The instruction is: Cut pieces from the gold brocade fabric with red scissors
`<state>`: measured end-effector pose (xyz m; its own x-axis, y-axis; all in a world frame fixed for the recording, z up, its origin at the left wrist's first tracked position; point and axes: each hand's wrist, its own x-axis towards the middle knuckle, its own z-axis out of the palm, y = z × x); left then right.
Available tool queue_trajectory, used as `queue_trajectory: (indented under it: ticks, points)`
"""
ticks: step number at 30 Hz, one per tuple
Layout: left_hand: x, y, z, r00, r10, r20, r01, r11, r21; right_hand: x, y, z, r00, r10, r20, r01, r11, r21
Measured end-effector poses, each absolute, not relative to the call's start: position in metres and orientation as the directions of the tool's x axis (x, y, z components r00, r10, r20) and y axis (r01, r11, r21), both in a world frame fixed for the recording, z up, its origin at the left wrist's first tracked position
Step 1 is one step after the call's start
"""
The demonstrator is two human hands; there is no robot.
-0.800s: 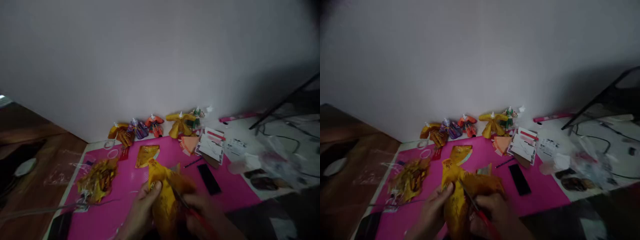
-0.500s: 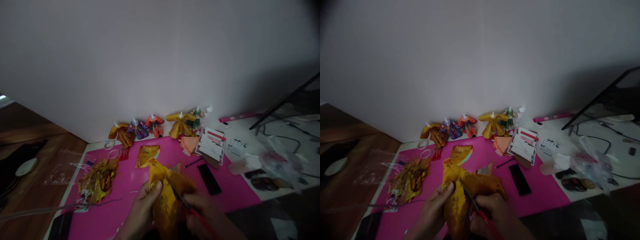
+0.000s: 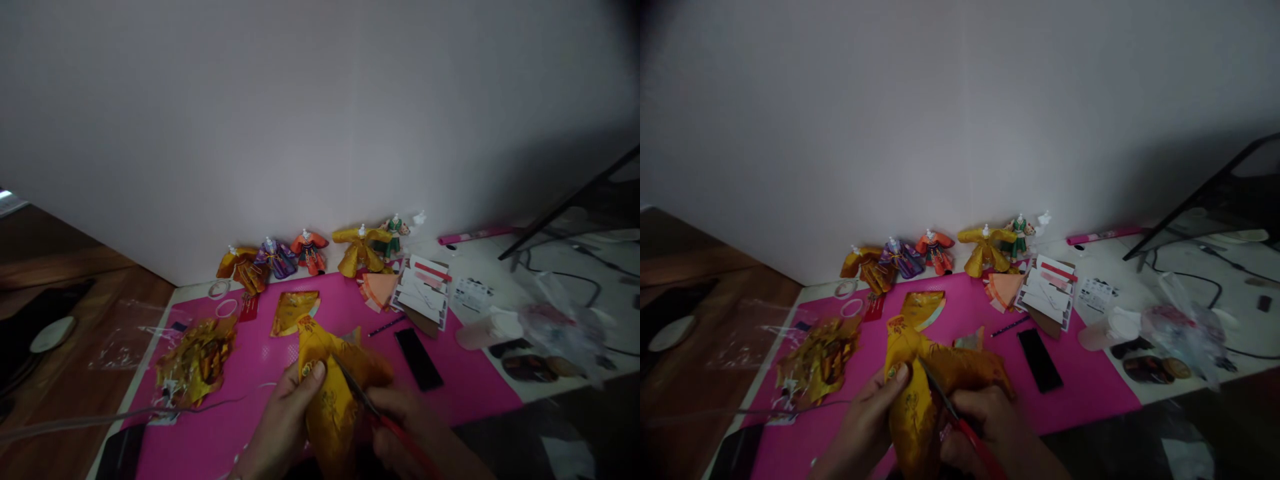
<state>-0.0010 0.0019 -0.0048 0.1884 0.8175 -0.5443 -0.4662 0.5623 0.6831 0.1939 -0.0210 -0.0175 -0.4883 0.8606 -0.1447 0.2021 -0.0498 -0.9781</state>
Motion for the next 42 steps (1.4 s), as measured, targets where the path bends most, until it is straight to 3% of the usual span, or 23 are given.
queue_trajectory:
  ticks: [17,34,42]
  points:
    - [0.002,0.004,0.004,0.169,0.822,-0.544,-0.441,0.557,0.704,0.192,-0.015,-0.007,-0.532,0.839,-0.116,0.109,-0.069,-0.992]
    - [-0.001,0.007,-0.006,0.166,0.820,-0.548,-0.427,0.561,0.709,0.192,-0.023,-0.033,-0.508,0.821,-0.261,0.110,-0.239,-0.965]
    - [0.001,0.012,-0.004,0.172,0.832,-0.528,-0.461,0.541,0.703,0.198,-0.013,-0.001,-0.552,0.761,-0.341,0.168,-0.299,-0.939]
